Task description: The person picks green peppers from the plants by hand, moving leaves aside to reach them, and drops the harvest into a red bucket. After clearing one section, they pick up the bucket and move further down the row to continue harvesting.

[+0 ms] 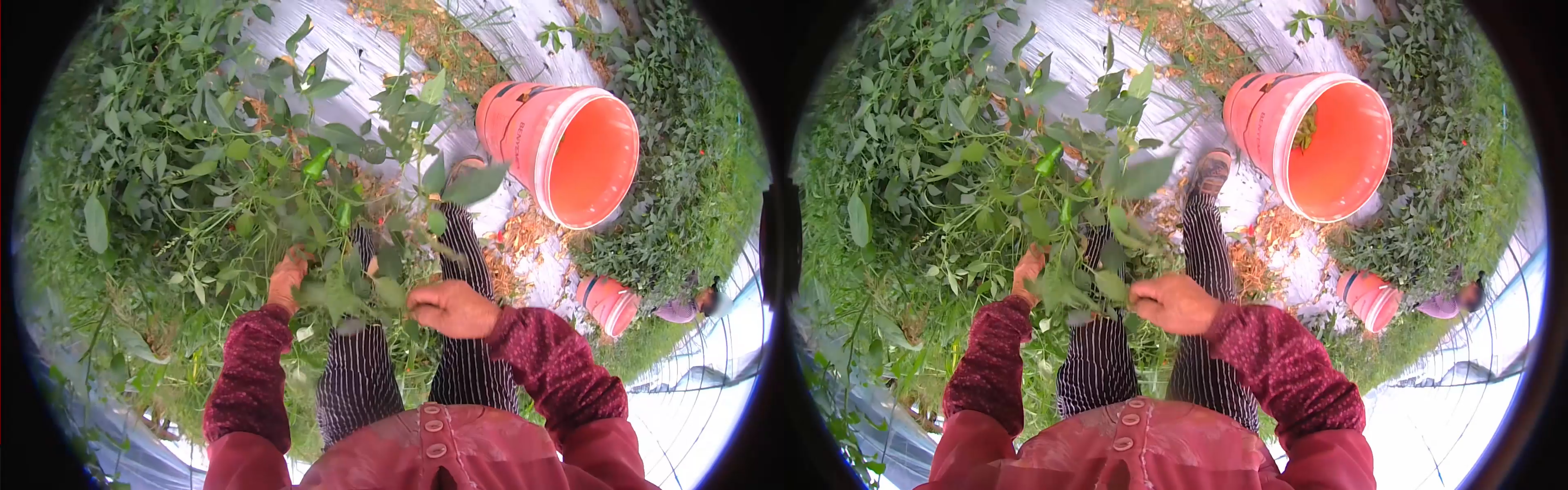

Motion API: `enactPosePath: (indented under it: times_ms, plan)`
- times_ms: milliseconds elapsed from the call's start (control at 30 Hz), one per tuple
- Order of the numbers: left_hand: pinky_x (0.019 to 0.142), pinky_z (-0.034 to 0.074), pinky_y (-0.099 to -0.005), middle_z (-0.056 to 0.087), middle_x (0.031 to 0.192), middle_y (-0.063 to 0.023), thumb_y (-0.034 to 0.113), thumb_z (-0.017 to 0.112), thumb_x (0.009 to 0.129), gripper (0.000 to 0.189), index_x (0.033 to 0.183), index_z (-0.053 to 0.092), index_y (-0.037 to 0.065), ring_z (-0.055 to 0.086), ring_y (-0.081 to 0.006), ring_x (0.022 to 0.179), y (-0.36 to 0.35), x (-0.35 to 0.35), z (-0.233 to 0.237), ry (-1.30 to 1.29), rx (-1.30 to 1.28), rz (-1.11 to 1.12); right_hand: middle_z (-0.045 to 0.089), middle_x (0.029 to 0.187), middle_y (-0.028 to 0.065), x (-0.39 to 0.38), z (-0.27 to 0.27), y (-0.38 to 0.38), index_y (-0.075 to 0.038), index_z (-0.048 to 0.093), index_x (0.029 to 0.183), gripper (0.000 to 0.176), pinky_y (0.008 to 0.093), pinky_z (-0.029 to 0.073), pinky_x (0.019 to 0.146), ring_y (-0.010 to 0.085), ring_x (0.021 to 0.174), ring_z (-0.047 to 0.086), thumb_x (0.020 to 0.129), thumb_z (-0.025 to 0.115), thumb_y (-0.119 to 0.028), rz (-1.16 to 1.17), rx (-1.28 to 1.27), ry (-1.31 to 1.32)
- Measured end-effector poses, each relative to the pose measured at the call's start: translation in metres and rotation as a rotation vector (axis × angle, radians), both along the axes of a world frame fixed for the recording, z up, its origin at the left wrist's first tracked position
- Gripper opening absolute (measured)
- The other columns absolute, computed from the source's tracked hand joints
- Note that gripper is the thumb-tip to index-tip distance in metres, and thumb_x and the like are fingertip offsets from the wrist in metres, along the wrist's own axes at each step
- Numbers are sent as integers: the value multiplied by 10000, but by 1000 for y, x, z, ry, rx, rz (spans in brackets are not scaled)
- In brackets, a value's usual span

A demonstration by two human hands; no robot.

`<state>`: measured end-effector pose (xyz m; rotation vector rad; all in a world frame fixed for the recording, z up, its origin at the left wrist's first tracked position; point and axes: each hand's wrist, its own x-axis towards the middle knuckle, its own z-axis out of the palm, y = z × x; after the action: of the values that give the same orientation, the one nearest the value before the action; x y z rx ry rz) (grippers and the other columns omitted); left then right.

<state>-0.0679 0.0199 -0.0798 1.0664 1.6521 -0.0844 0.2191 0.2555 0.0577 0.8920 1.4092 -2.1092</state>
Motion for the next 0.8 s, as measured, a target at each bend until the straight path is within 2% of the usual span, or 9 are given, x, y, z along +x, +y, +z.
enactPosePath:
  times_ms: [133,200,233,267,333,367,633,733,800]
  plan:
    - [938,385,-357,470,1283,-81,128,688,665,544,1173,509,50,438,-280,1176,60,18,46,58,-205,-93,610,735,140,25,7,-14,-88,612,954,178,386,477,639,272,648,593,847,512,-191,-48,22,39]
    - [983,359,-397,444,1325,-87,145,699,653,623,1231,484,63,368,-272,1260,33,16,27,92,78,-242,588,731,32,38,10,-17,-91,623,1009,211,277,469,652,133,659,550,838,502,-70,-83,-151,20]
    - [1009,339,-414,426,1350,-86,180,707,645,697,1284,446,82,308,-278,1302,-42,0,-24,-471,81,562,564,732,-3,31,24,10,-91,603,1082,273,261,457,648,99,667,523,849,469,-46,77,-306,-172]
    - [1009,339,-414,426,1350,-86,180,707,645,697,1284,446,82,308,-278,1302,-18,4,0,-469,67,564,564,732,-3,39,24,9,-91,603,1082,273,261,457,648,99,667,523,849,469,-46,77,-320,-173]
    - [1015,337,-410,422,1351,-83,201,734,614,744,1288,437,90,289,-294,1310,34,8,40,70,49,-340,554,726,2,54,18,10,-64,556,1132,297,250,444,636,92,673,520,853,459,-47,-218,-502,-222]
    - [1013,341,-406,426,1341,-77,220,752,606,742,1272,447,101,279,-299,1314,28,3,30,38,30,-427,548,733,15,58,14,10,-26,519,1142,276,242,439,629,88,688,523,872,470,-61,-309,-520,-227]
    - [1007,345,-415,420,1335,-83,195,764,592,778,1285,423,97,301,-302,1296,17,8,18,73,-92,-474,594,859,50,41,-13,-2,14,571,996,163,231,475,596,114,726,572,924,460,-81,-549,-586,-374]
    - [993,349,-431,414,1340,-100,194,763,600,821,1320,380,102,307,-319,1291,-19,7,-12,-40,-124,-161,589,854,44,39,-20,-16,23,571,997,172,226,464,583,99,701,546,925,451,-75,-441,-541,-337]
    - [990,345,-446,379,1375,-114,183,765,598,884,1362,327,110,289,-332,1303,8,6,17,117,88,-515,575,836,33,39,-22,-22,24,568,1011,184,219,448,565,86,678,520,916,446,-76,-431,-538,-313]
